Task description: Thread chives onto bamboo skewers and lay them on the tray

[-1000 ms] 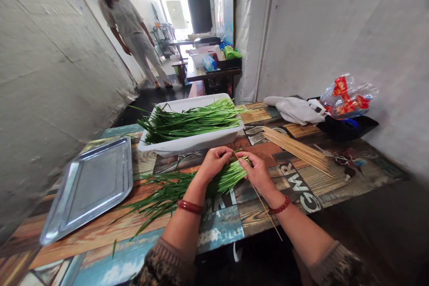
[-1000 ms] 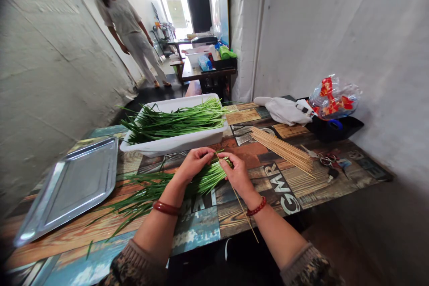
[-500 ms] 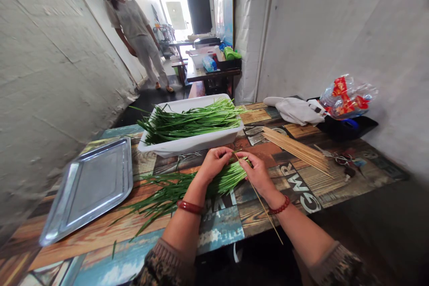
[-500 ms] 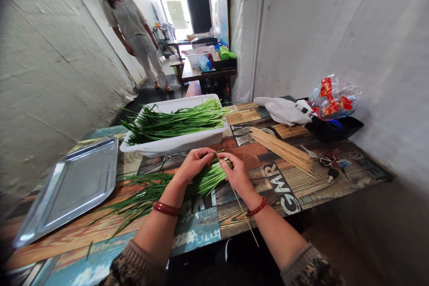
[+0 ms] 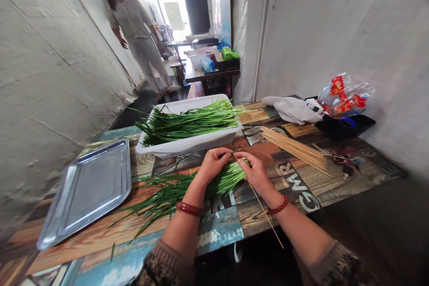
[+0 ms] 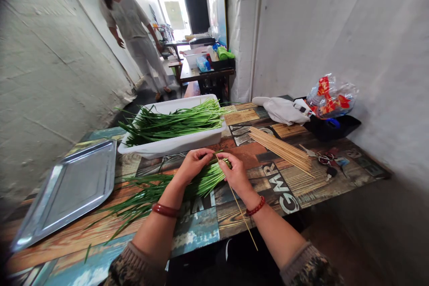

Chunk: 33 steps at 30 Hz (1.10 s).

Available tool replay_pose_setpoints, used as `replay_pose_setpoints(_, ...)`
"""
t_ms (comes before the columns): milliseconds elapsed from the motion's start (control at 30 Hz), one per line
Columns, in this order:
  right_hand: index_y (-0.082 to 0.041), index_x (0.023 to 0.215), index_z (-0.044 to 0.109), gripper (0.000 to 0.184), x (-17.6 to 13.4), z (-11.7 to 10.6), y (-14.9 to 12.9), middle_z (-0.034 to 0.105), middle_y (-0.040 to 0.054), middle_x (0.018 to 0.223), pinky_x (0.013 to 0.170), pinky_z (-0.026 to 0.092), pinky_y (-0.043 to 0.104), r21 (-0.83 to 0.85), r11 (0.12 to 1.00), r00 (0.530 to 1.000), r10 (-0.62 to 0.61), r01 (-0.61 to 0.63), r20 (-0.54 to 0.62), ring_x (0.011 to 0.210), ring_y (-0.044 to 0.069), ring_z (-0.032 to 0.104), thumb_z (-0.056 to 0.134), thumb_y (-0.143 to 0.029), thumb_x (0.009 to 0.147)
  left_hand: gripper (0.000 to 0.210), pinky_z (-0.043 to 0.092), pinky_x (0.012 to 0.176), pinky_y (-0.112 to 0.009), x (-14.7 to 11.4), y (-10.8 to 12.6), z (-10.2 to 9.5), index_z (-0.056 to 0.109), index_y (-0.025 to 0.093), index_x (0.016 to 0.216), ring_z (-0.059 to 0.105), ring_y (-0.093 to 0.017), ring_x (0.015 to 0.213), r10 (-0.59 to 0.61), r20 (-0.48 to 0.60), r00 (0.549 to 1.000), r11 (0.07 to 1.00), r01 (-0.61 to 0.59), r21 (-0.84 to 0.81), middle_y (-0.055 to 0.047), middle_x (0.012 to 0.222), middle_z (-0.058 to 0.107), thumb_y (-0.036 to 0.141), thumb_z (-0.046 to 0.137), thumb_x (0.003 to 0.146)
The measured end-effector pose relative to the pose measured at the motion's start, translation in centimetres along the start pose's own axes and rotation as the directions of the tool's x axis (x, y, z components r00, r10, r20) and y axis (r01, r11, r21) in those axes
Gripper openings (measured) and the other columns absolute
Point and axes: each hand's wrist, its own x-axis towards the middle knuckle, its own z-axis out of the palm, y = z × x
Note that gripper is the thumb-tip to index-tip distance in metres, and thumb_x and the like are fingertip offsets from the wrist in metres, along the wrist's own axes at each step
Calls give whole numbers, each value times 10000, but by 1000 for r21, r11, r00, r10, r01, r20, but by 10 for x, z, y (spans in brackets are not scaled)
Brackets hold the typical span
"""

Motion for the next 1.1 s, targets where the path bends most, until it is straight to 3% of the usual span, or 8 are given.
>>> replay_pose_setpoints(367, -208, 1055, 636, 327, 1, 1, 0, 627, 36, 879, 373, 436, 194, 15, 1000, 1000, 3, -2, -26, 561, 117, 529, 566, -400, 800, 184, 495, 790, -286, 4, -8, 0, 752, 158, 848, 673, -199, 802, 112, -25, 993, 976, -105, 193, -66, 855, 753, 235, 594, 794)
replay_pose_setpoints(633, -243, 1332, 449, 552, 0, 0, -3, 573, 17, 833, 373, 442, 195, 62, 998, 1000, -30, 30, 4, 560, 118, 520, 563, -368, 807, 181, 489, 783, -278, 4, -7, -1, 750, 166, 845, 672, -195, 802, 131, 28, 991, 973, -134, 187, -55, 870, 753, 221, 581, 808)
replay_pose_setpoints(900, -215, 1179, 539, 394, 0, 0, 1, 560, 12, 810, 367, 451, 190, 27, 999, 999, -35, 36, -19, 558, 113, 511, 566, -364, 816, 200, 481, 792, -277, 2, -5, -2, 732, 147, 886, 658, -183, 822, 168, 99, 981, 951, -188, 247, -71, 890, 739, 241, 563, 834)
replay_pose_setpoints(1100, -203, 1039, 558, 297, 2, 1, 7, 545, 2, 787, 360, 422, 176, 50, 998, 999, -36, 38, -34, 548, 104, 501, 581, -392, 810, 234, 475, 768, -272, -1, 0, -5, 729, 132, 887, 647, -179, 813, 202, 224, 954, 933, -256, 251, -80, 861, 723, 269, 542, 853)
